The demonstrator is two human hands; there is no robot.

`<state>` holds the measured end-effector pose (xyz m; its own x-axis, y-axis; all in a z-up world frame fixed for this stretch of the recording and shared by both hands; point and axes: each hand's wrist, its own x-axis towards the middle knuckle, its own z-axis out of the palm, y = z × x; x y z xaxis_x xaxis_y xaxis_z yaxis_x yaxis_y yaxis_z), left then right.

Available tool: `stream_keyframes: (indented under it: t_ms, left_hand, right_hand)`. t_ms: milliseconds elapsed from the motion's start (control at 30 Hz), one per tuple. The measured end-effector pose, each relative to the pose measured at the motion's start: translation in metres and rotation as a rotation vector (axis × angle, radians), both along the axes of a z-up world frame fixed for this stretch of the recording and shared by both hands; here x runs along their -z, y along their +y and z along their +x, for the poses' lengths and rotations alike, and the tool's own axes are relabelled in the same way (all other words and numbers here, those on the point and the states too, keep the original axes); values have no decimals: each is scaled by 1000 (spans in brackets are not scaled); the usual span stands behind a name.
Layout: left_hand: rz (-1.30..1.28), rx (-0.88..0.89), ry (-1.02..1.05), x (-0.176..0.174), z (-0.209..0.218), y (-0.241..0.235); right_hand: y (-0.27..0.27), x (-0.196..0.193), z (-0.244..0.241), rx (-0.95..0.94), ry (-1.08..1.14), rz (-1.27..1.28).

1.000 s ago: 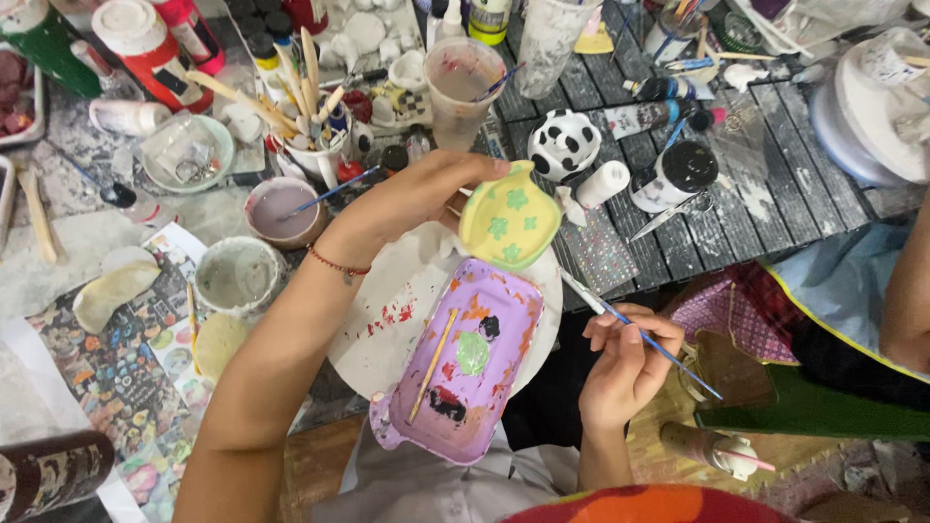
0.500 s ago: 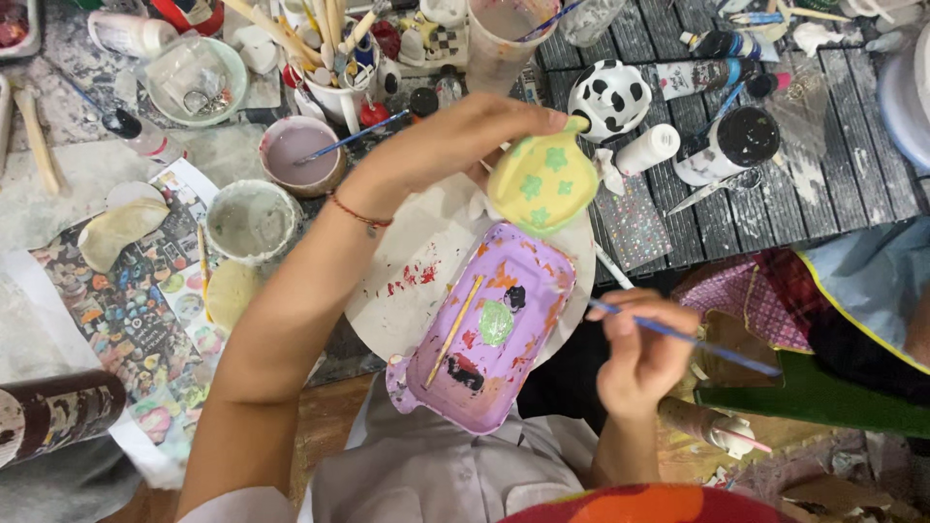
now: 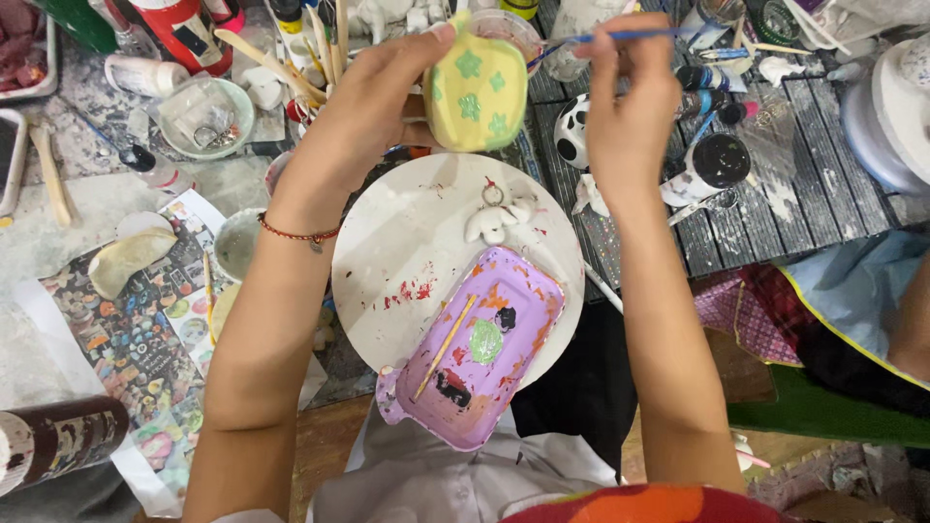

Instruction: The person paints green clover patterns onto a yellow ceramic figurine using a fine brush and green paint from a purple palette. The person repeatedly dips the brush into the paint and applies it to the figurine's surface.

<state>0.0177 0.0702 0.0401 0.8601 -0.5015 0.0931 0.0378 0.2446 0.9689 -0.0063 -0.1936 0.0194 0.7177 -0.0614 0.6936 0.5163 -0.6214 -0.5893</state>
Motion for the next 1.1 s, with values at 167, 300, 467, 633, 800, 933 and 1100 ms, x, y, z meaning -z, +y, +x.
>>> stream_keyframes:
  t_ms: [167,300,467,633,800,933,1100]
  left_hand:
    - [-32,-84,-118,1,-1,8]
    - [195,-52,-95,-6,2,12]
    - [352,178,-211,-13,-8,24]
    - [567,336,-238,-15,-4,30]
    - [727,407,-244,-8,-2,34]
    - [527,458,-149,7,-9,34]
    - [321,511,85,34,-22,13]
  right_hand:
    - [8,4,19,126,-88,-330]
    - [3,13,4,84,-29,35]
    - [-11,26,-61,47,17,290]
    - [-4,43,-128,1,92,400]
    - [2,52,-173,31,97,563]
    - [8,66,-206,-84,97,674]
    - [23,82,-243,-17,218,486]
